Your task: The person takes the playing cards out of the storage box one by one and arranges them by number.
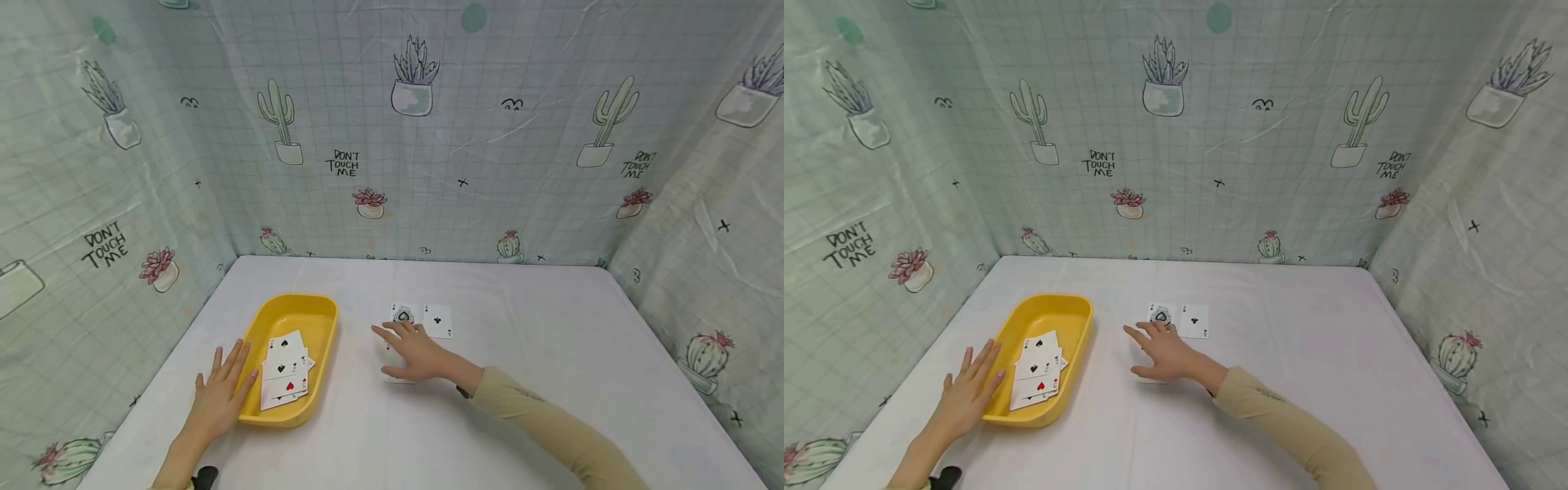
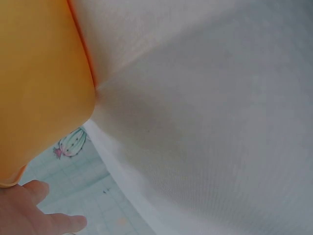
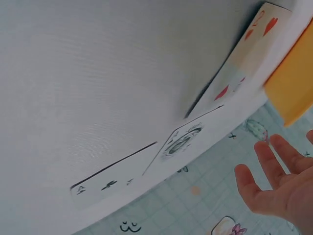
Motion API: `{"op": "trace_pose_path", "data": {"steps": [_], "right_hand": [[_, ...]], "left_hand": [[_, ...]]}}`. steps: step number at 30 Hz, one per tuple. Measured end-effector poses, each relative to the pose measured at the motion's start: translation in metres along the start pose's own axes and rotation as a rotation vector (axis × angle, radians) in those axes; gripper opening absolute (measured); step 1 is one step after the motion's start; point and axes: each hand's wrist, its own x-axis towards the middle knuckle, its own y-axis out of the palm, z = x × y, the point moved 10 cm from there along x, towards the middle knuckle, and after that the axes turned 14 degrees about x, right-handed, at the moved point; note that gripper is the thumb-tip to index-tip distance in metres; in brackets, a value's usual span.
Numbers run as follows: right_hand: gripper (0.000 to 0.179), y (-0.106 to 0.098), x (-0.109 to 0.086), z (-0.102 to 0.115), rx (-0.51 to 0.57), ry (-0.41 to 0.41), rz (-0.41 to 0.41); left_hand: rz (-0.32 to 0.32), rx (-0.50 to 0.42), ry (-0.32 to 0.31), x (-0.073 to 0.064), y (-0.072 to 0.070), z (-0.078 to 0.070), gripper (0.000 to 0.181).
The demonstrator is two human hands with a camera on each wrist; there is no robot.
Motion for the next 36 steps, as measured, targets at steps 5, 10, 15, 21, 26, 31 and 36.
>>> {"op": "trace_pose_path", "data": {"steps": [5, 10, 15, 21, 26, 31, 36], "right_hand": [[0.071, 0.000, 0.011, 0.012, -0.013, -0.020, -0.006], [0.071, -0.003, 0.024, 0.029, -0.013, -0.057, -0.032], [0.069, -0.001, 0.034, 0.046, -0.026, -0.070, -0.027], [0.067, 0.005, 0.046, 0.061, -0.052, -0.079, -0.026], [0.066, 0.011, 0.056, 0.070, -0.053, -0.075, -0.022], [0.064, 0.017, 0.067, 0.078, -0.057, -0.071, -0.011], [0.063, 0.024, 0.076, 0.085, -0.072, -0.069, 0.001]], "left_hand": [[-0.004, 0.003, 0.000, 0.000, 0.000, -0.001, 0.059], [-0.009, 0.005, 0.005, -0.001, -0.002, -0.002, 0.059], [0.000, 0.000, 0.006, -0.001, -0.002, -0.003, 0.059], [0.015, 0.009, 0.003, 0.000, -0.002, -0.003, 0.060], [0.026, 0.013, -0.005, 0.000, 0.000, -0.001, 0.060], [0.033, 0.011, -0.007, 0.000, 0.001, 0.000, 0.060], [0.031, 0.010, -0.003, -0.001, 0.000, 0.000, 0.060]]}}
